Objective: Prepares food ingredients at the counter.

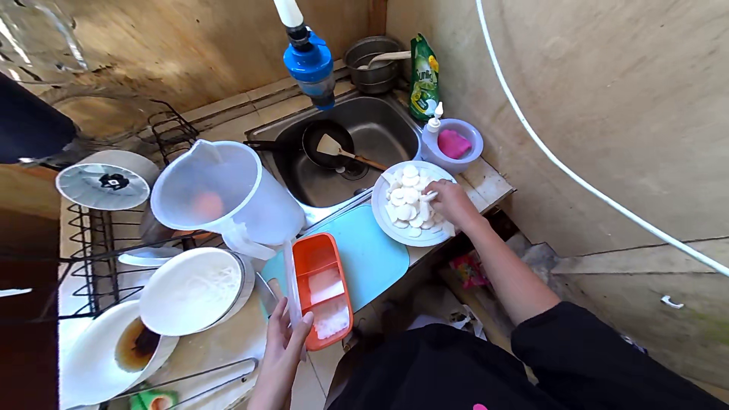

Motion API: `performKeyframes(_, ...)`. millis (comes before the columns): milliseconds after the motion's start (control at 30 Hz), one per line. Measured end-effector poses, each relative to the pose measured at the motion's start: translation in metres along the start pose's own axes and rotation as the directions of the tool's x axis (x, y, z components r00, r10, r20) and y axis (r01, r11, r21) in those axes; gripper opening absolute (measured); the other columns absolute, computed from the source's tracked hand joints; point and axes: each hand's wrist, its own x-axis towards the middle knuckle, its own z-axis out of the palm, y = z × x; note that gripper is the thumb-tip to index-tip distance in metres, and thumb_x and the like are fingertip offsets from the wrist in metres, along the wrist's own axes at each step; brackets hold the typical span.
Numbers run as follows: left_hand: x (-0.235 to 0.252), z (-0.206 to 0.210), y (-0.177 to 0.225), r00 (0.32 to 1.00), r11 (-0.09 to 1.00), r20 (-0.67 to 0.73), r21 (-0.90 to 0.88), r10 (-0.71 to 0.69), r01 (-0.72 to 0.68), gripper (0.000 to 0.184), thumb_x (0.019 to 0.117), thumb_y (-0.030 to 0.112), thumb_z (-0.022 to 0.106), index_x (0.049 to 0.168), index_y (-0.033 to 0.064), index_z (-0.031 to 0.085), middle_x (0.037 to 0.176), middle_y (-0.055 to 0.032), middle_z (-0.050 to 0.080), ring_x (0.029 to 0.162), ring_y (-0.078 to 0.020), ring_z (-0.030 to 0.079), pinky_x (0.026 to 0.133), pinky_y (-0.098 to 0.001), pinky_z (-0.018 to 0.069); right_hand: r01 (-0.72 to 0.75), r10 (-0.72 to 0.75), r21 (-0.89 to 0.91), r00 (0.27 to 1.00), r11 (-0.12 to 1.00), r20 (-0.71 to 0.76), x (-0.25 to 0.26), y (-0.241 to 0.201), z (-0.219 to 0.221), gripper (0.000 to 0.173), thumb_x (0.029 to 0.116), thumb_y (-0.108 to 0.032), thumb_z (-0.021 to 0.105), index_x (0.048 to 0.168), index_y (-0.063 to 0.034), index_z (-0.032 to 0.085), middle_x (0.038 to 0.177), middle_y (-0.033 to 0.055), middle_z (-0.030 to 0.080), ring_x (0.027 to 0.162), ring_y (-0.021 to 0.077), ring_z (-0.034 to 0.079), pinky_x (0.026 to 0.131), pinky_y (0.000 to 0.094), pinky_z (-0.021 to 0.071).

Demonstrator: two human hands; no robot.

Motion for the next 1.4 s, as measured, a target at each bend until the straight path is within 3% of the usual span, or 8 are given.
performKeyframes(100, 0.001, 0.0, -0.001, 1.0, 1.0, -0.001, -0.004, 0.0, 0.0, 0.085, 0.0935, 0.037, 0.057, 0.162, 0.0099, 0.015, 0.156, -0.0213, 0.037, 0.134, -0.0293, 0.05, 0.098, -0.0483, 0.0506, 0.116, -0.116, 0.056, 0.993, 0.992, 0.011, 0.011, -0.002, -0.013, 0.027, 0.092, -0.004, 0.073, 0.119, -0.0018, 0.073, 0.112, 0.0236, 0.073, 0.106, 0.0415, 0.069, 0.096, 0.0611, 0.0517)
performKeyframes(333, 0.001, -0.001, -0.002, 1.0, 1.0, -0.003, 0.002, 0.0, 0.0, 0.085, 0.0926, 0.037, 0.058, 0.162, 0.0107, 0.016, 0.155, -0.0207, 0.039, 0.132, -0.0284, 0.052, 0.097, -0.0475, 0.0512, 0.147, -0.135, -0.066, 0.977, 0.987, 0.164, 0.073, -0.005, -0.011, 0.051, 0.0948, -0.032, 0.075, 0.137, -0.0047, 0.064, 0.139, 0.0257, 0.059, 0.131, 0.0428, 0.055, 0.11, 0.061, 0.0422)
performKeyframes(433, 0.0, 0.0, -0.001, 1.0, 1.0, -0.004, 0.001, 0.009, -0.009, 0.084, 0.0937, 0.036, 0.057, 0.162, 0.0099, 0.016, 0.154, -0.0211, 0.04, 0.129, -0.0267, 0.054, 0.094, -0.0438, 0.0526, 0.115, -0.086, -0.151, 0.979, 0.982, 0.186, 0.087, -0.002, 0.016, 0.058, 0.0917, -0.031, 0.079, 0.142, -0.0101, 0.06, 0.146, 0.0285, 0.05, 0.13, 0.0485, 0.052, 0.104, 0.0657, 0.0445)
performKeyframes(600, 0.001, 0.001, -0.002, 1.0, 1.0, -0.014, -0.019, 0.007, -0.008, 0.085, 0.0922, 0.039, 0.059, 0.162, 0.0119, 0.017, 0.155, -0.019, 0.04, 0.131, -0.0265, 0.053, 0.096, -0.0448, 0.0521, 0.284, -0.258, -0.175, 0.953, 0.943, 0.156, 0.063, 0.001, 0.007, 0.032, 0.0992, 0.001, 0.057, 0.128, -0.0042, 0.07, 0.125, 0.0252, 0.068, 0.12, 0.0435, 0.064, 0.106, 0.0592, 0.0474)
performKeyframes(767, 0.003, 0.0, -0.003, 1.0, 1.0, -0.018, -0.011, 0.005, -0.005, 0.087, 0.0911, 0.039, 0.059, 0.162, 0.0118, 0.018, 0.155, -0.0192, 0.039, 0.132, -0.0273, 0.052, 0.096, -0.0462, 0.0518, 0.345, -0.332, -0.119, 0.936, 0.931, 0.115, 0.045, 0.019, -0.015, 0.036, 0.0987, 0.002, 0.053, 0.13, -0.0032, 0.068, 0.109, 0.0251, 0.073, 0.102, 0.0435, 0.07, 0.094, 0.0612, 0.052)
performKeyframes(1000, 0.002, -0.001, 0.0, 1.0, 1.0, -0.005, -0.002, -0.002, 0.002, 0.085, 0.0929, 0.037, 0.059, 0.162, 0.0108, 0.016, 0.156, -0.021, 0.038, 0.132, -0.0298, 0.051, 0.097, -0.0486, 0.0515, 0.33, -0.333, -0.104, 0.943, 0.938, -0.003, 0.039, 0.032, -0.013, 0.02, 0.0978, -0.016, 0.069, 0.102, 0.0038, 0.069, 0.088, 0.0241, 0.07, 0.086, 0.0426, 0.07, 0.079, 0.0625, 0.0545)
performKeyframes(1200, 0.001, -0.002, 0.001, 1.0, 1.0, 0.003, -0.007, -0.003, 0.003, 0.087, 0.0922, 0.038, 0.058, 0.163, 0.0111, 0.015, 0.157, -0.0213, 0.037, 0.133, -0.0297, 0.051, 0.097, -0.0492, 0.0515, 0.388, -0.38, -0.187, 0.922, 0.902, 0.081, 0.013, 0.019, 0.002, 0.029, 0.0938, -0.027, 0.077, 0.103, 0.0005, 0.072, 0.109, 0.0219, 0.068, 0.099, 0.0393, 0.069, 0.084, 0.0583, 0.0567)
performKeyframes(1400, 0.002, 0.0, -0.002, 1.0, 1.0, -0.01, -0.03, -0.001, 0.001, 0.087, 0.0909, 0.039, 0.059, 0.162, 0.0122, 0.018, 0.155, -0.0195, 0.039, 0.132, -0.0277, 0.052, 0.097, -0.0461, 0.0524, 0.32, -0.309, -0.152, 0.946, 0.935, 0.094, -0.015, 0.039, 0.016, 0.034, 0.1082, -0.02, 0.05, 0.134, -0.0064, 0.068, 0.148, 0.0184, 0.057, 0.14, 0.0363, 0.051, 0.116, 0.0518, 0.0411)
